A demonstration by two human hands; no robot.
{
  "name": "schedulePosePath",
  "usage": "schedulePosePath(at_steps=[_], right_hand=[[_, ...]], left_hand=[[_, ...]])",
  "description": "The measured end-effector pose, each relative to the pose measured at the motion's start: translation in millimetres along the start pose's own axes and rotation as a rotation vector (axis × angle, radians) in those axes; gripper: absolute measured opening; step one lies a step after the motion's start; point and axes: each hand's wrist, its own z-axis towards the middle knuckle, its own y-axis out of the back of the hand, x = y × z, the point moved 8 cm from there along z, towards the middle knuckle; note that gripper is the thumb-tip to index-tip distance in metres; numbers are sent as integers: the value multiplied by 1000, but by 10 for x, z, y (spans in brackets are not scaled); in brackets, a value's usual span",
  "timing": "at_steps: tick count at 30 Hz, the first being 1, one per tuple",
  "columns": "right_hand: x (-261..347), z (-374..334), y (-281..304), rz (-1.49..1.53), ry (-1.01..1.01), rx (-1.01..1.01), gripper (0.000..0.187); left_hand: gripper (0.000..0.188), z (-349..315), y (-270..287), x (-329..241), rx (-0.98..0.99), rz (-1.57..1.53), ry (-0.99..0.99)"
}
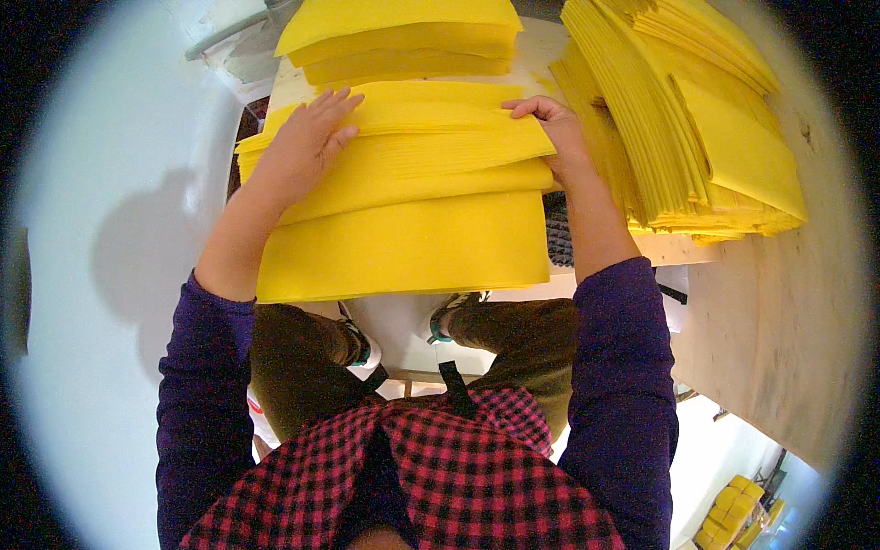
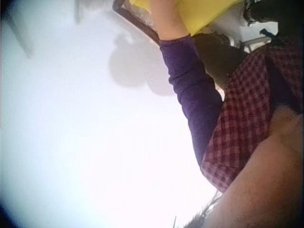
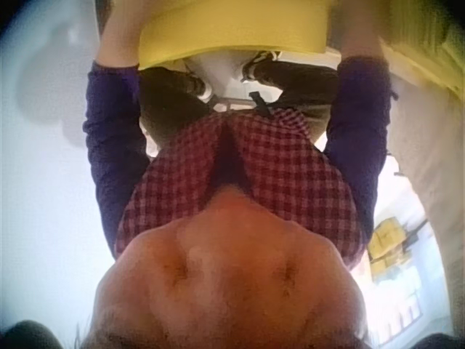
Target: The person repeatedly folds large yellow sheets in half and stacks them on a table. The person handles the sheets by hand, aligning edges and pressing folds to create a growing stack of folded sheets.
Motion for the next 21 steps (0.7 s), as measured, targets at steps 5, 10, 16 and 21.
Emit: schedulePosePath(at_steps=[5,10,16,21], right_hand=[[3,30,18,22,18,27,5],[73,42,10,167,-43,70,11],[157,44,37,30,-53,-53,19],[108,141,28,-111,-3,-76,20]], left_hand=[[45,-148,-218,-22,73,39,54],[46,-215,-231,-32,28,53,55],[46,-233,-262,-20,34,65,79],[47,-246,-268,-16,29,68,77]])
